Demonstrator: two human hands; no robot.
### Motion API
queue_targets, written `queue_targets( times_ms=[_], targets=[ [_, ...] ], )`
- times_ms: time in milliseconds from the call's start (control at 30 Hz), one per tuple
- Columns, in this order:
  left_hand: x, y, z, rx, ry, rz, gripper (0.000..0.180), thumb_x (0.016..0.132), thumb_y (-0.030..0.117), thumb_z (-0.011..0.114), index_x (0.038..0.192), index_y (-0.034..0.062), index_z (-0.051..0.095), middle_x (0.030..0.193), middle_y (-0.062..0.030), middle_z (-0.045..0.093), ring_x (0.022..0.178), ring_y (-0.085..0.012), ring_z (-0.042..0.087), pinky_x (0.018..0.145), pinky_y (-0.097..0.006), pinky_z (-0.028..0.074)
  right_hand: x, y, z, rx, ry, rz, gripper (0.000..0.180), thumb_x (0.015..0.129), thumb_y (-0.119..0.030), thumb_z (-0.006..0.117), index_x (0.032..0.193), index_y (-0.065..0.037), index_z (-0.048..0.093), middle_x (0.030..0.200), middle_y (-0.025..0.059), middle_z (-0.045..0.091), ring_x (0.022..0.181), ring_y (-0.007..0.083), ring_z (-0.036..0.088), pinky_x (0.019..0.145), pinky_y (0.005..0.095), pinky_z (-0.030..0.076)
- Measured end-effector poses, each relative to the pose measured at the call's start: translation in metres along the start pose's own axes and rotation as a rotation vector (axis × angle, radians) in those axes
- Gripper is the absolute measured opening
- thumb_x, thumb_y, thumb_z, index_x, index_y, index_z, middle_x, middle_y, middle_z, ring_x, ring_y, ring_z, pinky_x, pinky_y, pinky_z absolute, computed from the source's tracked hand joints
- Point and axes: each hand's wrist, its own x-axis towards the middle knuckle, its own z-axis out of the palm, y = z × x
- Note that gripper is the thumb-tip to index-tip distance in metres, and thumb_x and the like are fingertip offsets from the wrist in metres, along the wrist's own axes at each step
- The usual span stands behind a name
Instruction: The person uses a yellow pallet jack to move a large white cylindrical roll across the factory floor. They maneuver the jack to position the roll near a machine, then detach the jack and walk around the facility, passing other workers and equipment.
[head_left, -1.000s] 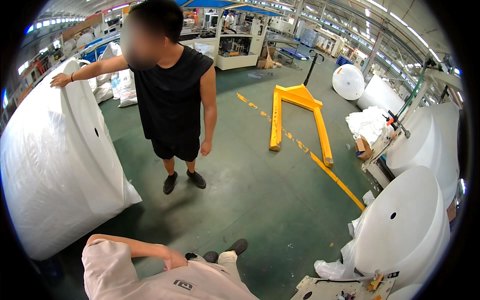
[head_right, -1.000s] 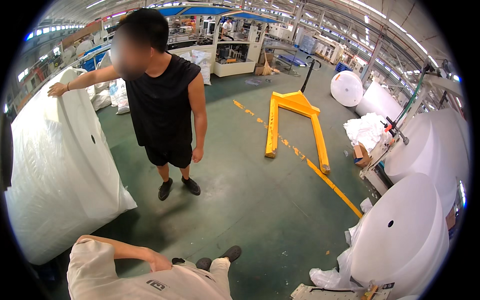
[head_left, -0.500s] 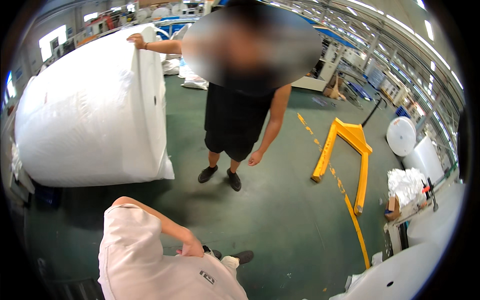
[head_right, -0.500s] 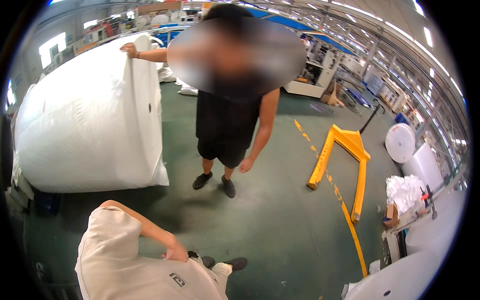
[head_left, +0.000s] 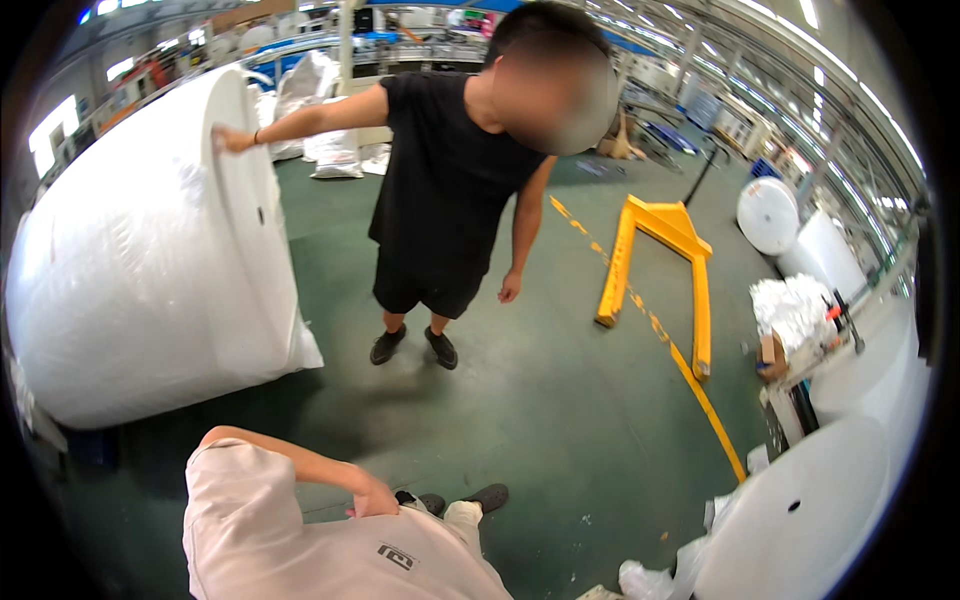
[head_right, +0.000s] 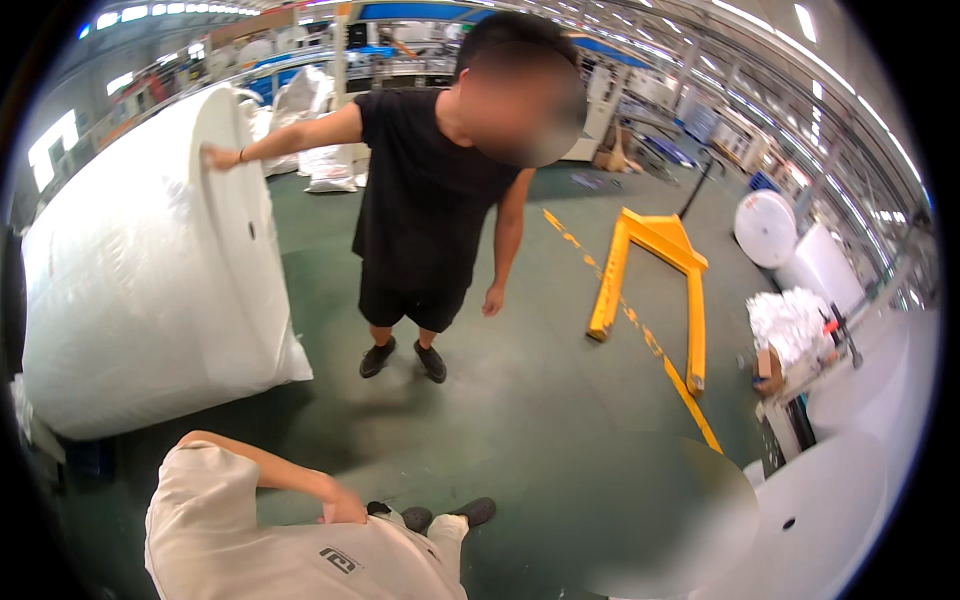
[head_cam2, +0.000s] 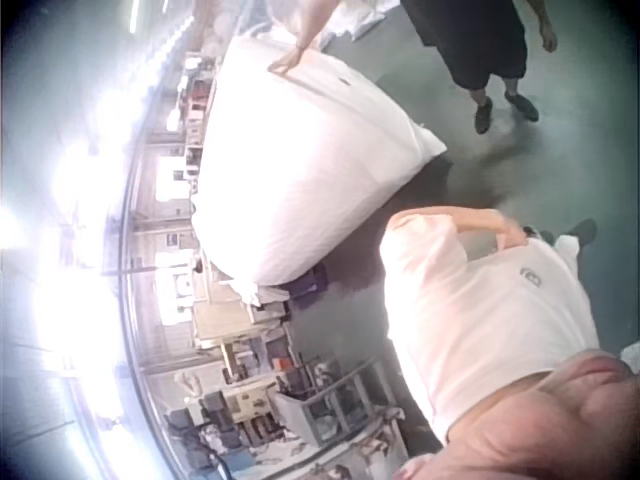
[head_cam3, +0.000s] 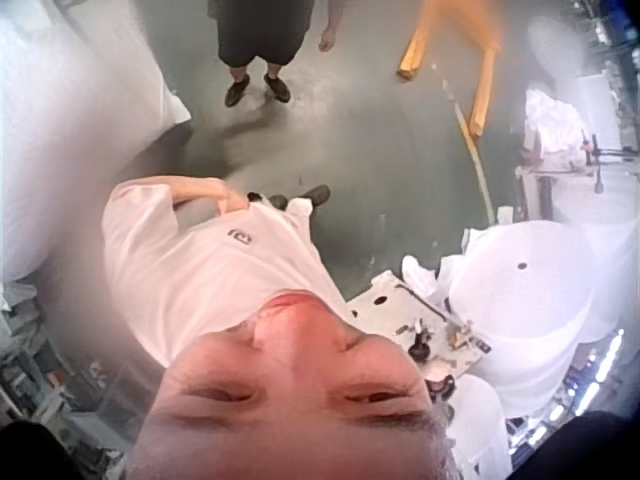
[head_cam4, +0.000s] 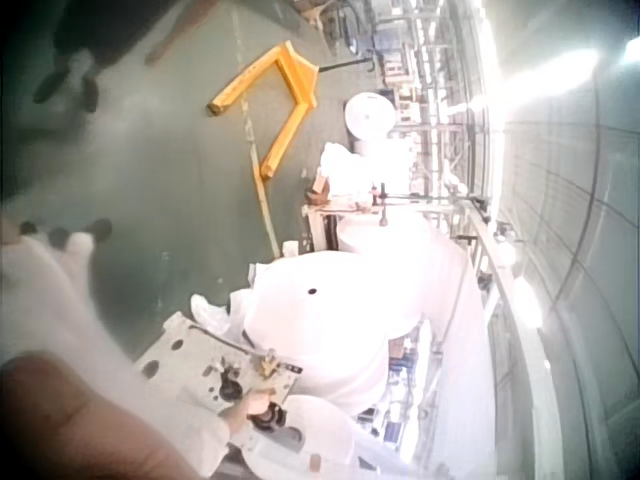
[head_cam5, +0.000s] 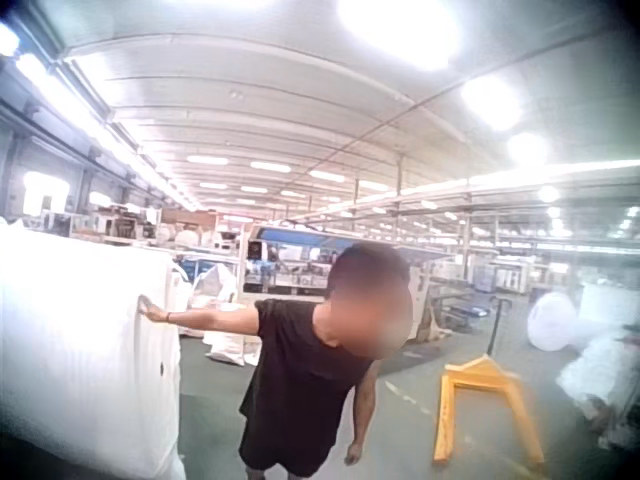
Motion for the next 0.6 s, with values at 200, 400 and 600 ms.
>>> queue_targets(
  times_ms=[200, 400, 600],
  targets=[
    [0.007, -0.005, -0.011, 0.144, -0.058, 0.049, 0.01, 0.055, 0.016, 0.067, 0.055, 0.0065, 0.062, 0.053, -0.0045, 0.063, 0.053, -0.02, 0.063, 0.051, -0.039, 0.048, 0.007, 0.022, 0.033, -0.051, -0.101, 0.065, 0.045, 0.079, -0.027, 0.065, 0.116, -0.002, 0.056, 0.071, 0.0123, 0.068, 0.063, 0.0279, 0.067, 0.055, 0.0388, 0.054],
    [0.007, 0.002, -0.017, 0.059, -0.085, -0.013, 0.007, 0.053, 0.014, 0.065, 0.053, 0.0071, 0.062, 0.056, -0.0059, 0.064, 0.057, -0.0225, 0.064, 0.051, -0.039, 0.047, 0.013, 0.014, 0.042, 0.041, -0.15, 0.146, 0.035, 0.08, -0.026, 0.064, 0.106, -0.002, 0.058, 0.077, 0.0153, 0.066, 0.071, 0.0317, 0.066, 0.062, 0.0416, 0.052],
    [0.011, -0.013, -0.001, 0.03, -0.046, -0.055, 0.006, 0.051, 0.012, 0.064, 0.052, 0.006, 0.063, 0.057, -0.0075, 0.064, 0.057, -0.0242, 0.064, 0.051, -0.04, 0.047, 0.011, 0.008, 0.047, 0.117, -0.139, 0.186, 0.028, 0.082, -0.024, 0.063, 0.096, -0.001, 0.06, 0.082, 0.0182, 0.065, 0.08, 0.0354, 0.064, 0.07, 0.0444, 0.051]
  ],
)
